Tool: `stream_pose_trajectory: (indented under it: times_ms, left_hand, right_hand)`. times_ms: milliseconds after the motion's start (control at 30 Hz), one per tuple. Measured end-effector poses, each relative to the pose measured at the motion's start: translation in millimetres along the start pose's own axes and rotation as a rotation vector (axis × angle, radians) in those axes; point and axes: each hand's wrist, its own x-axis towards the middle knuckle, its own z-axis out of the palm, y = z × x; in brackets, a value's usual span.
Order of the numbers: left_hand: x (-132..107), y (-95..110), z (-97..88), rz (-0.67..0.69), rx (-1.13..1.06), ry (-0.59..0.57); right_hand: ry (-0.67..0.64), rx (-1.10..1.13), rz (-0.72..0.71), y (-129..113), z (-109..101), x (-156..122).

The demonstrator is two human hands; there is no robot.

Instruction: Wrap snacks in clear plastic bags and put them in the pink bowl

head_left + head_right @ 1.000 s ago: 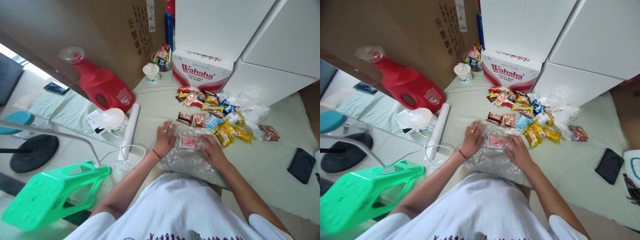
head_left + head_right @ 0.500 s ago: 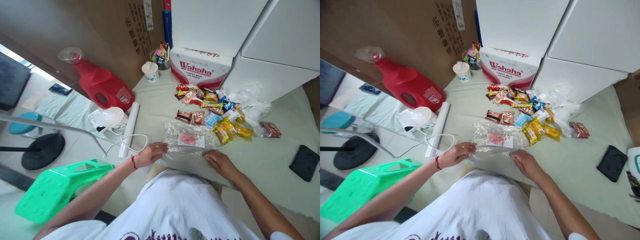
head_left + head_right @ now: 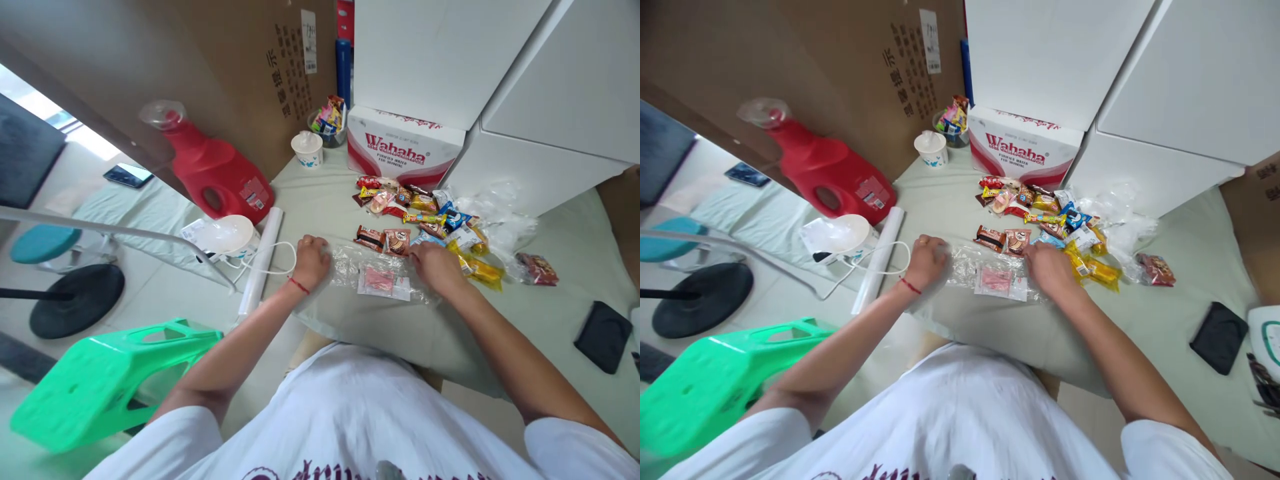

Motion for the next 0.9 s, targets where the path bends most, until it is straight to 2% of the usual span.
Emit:
stream_pose_trajectory:
  times_ms: [100, 133, 167, 233, 267, 367, 433, 533, 667, 767, 900]
  left_hand:
    - [-21, 15, -11.9, 0.055, -0.009, 0.220]
    - [-29, 23, -14.0, 0.125, -0.017, 0.255]
    - [-38, 32, -14.1, 0.224, -0.021, 0.234]
    - [-52, 50, -8.2, 0.405, 0.018, 0.090]
    - [-56, 58, -2.8, 0.453, 0.060, 0.007]
    - [-59, 69, 15.7, 0.463, 0.208, -0.202]
    - [-57, 69, 24.4, 0.434, 0.267, -0.288]
    - [-55, 66, 28.1, 0.410, 0.292, -0.330]
    - [-57, 66, 26.0, 0.416, 0.286, -0.346]
    - [-59, 68, 27.2, 0.413, 0.270, -0.358]
    - [-60, 65, 31.0, 0.363, 0.189, -0.340]
  right_hand:
    - [0.037, 0.041, -0.198, -20, 1, 28]
    - [0.031, 0.040, -0.228, -26, 4, 39]
    - [0.019, 0.033, -0.236, -32, 8, 49]
    - [-0.017, 0.024, -0.229, -40, 16, 65]
    - [-0.040, 0.032, -0.228, -42, 19, 72]
    - [-0.090, 0.113, -0.236, -39, 22, 82]
    - [-0.103, 0.186, -0.287, -34, 19, 83]
    - [-0.121, 0.245, -0.394, -31, 13, 74]
    - [-0.102, 0.163, -0.366, -41, 17, 44]
    - [-0.071, 0.164, -0.403, -52, 31, 13]
    - [0.037, 0.291, -0.452, -60, 56, -16]
